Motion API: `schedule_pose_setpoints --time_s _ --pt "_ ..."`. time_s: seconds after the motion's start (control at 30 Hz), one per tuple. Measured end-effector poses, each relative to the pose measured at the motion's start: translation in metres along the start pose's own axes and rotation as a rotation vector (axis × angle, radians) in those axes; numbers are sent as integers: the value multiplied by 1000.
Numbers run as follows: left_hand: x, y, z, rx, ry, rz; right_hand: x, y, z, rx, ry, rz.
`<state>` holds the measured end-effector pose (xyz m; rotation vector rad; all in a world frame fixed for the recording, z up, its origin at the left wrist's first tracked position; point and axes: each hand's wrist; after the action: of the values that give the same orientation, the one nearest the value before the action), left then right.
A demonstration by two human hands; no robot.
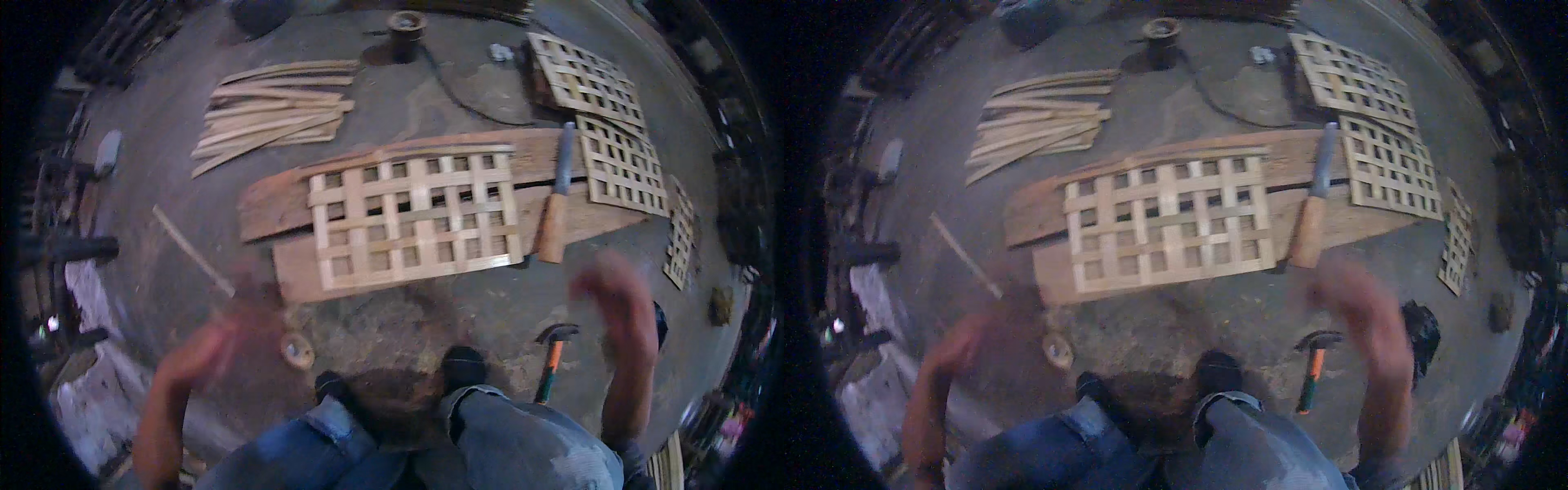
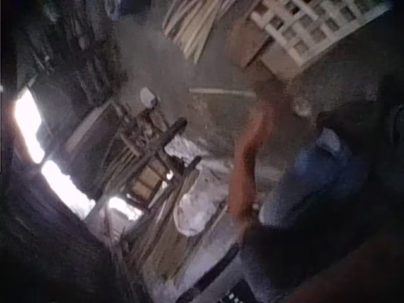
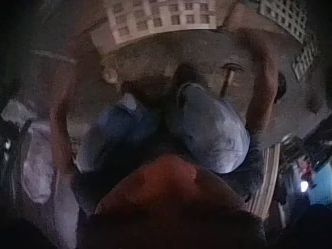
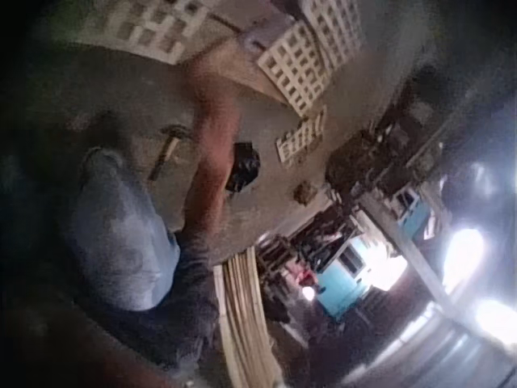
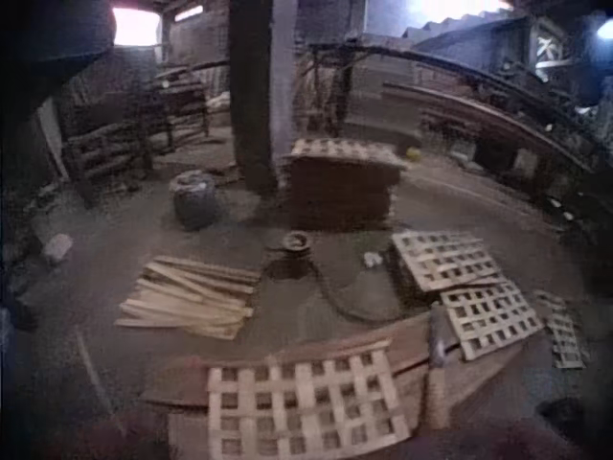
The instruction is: The person assembles a wooden lattice by placing thin wooden strips into a grid pattern and securing them with a hammer and nails. They adjust the strips and use a metal bar to align the lattice.
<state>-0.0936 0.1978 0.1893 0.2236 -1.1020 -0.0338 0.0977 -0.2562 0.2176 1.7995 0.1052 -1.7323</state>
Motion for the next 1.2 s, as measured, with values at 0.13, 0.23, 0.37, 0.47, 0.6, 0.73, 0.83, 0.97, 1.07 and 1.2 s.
schedule_pose_setpoints --time_s 0.13,0.23,0.37,0.47,0.6,0.73,0.83,0.97,1.07,1.2 --pt "29 -8 83 -137 -16 -240 -34 38 97 4 -78 1" --pt "36 -21 82 -186 -119 -373 -32 51 122 195 -96 61" --pt "48 -23 97 -180 -247 -510 -4 35 113 226 -43 22" --pt "59 -28 98 -208 -362 -566 -16 33 107 201 -23 78" --pt "53 -25 101 -210 -428 -591 -40 20 82 65 -3 169" --pt "57 -26 116 -197 -452 -631 -59 4 54 -128 51 219" --pt "43 -24 108 -216 -479 -610 -77 -12 34 -269 74 306" --pt "67 -3 124 -200 -512 -587 -103 -41 -1 -523 200 321" --pt "73 46 118 43 -503 -456 -122 -73 -30 -671 287 359" --pt "-44 128 44 758 -38 -292 -98 -137 -98 -705 276 453"
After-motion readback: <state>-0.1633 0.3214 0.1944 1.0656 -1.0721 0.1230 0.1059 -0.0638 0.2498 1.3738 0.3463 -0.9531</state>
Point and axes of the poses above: each hand's wrist, its own z-axis away from the middle knuckle, its own y-axis out of the back of the hand, x = y × z, and after that the axes turned 11 degrees about x, right-handed
